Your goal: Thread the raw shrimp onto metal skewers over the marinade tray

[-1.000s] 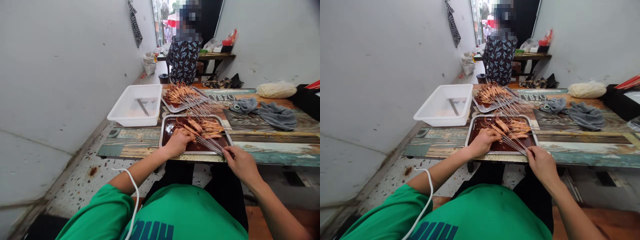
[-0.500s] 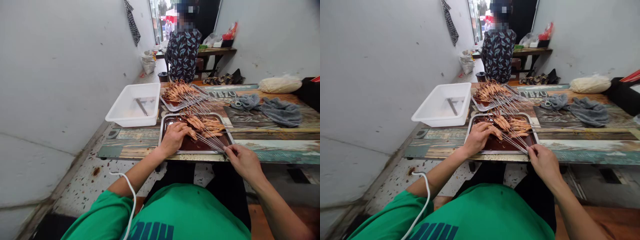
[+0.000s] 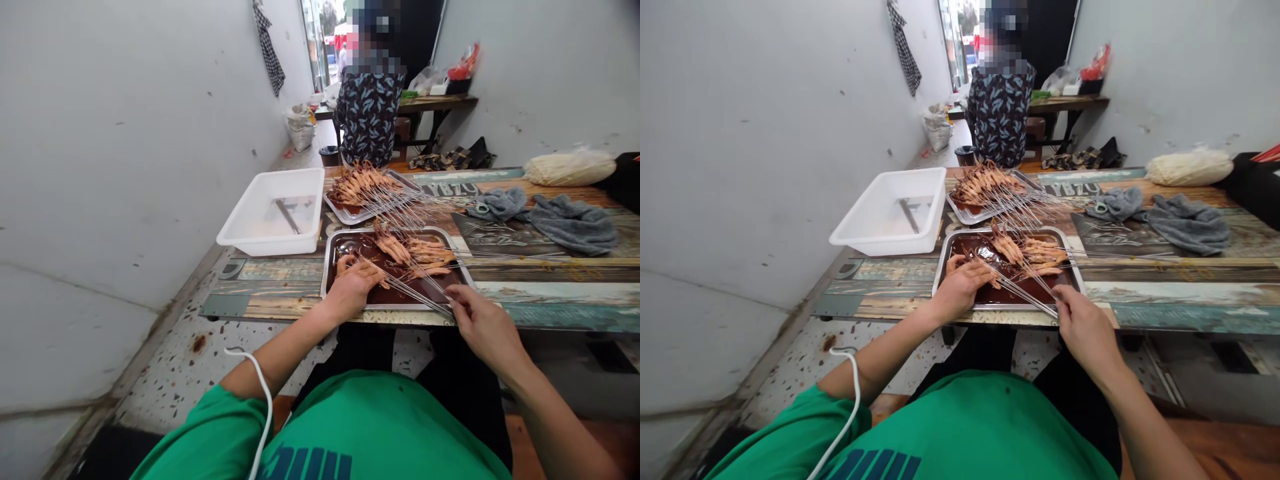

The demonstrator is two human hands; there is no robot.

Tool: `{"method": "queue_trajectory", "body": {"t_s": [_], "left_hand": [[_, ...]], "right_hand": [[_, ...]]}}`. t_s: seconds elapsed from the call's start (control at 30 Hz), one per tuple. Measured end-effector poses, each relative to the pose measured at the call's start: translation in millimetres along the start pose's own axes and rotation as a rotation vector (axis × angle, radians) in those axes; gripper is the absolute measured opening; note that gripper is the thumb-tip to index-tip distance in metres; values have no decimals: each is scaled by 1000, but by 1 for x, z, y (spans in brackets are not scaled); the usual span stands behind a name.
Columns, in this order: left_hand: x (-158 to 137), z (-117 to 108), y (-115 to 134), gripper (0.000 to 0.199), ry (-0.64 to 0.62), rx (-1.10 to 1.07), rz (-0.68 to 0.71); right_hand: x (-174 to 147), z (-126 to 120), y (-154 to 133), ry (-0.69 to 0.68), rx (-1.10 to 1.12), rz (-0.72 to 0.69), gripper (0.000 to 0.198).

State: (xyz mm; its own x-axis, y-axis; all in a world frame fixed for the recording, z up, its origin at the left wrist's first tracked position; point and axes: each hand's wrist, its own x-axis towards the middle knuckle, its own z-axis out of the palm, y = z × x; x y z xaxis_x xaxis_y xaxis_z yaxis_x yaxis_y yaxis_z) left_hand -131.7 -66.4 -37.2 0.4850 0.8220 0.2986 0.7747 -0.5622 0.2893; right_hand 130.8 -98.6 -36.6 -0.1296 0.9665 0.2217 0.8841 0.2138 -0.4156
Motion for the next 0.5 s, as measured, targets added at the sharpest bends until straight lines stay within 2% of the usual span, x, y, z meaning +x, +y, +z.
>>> {"method": "queue_trajectory", "body": {"t_s": [0.13, 0.27, 0.37, 0.5], "left_hand": [[0, 2, 0, 34, 19, -6, -4], [-2, 5, -1, 35, 31, 5, -9], [-3, 6, -2, 35, 35, 20, -11], [-3, 6, -2, 33, 36, 31, -9]], "right_hand": [[-3, -2, -6, -37, -185, -131, 28], [-3, -2, -12, -39, -281, -177, 26], [-2, 2, -13, 1, -239, -172, 29], [3, 7, -11, 44, -56, -210, 26]]}}
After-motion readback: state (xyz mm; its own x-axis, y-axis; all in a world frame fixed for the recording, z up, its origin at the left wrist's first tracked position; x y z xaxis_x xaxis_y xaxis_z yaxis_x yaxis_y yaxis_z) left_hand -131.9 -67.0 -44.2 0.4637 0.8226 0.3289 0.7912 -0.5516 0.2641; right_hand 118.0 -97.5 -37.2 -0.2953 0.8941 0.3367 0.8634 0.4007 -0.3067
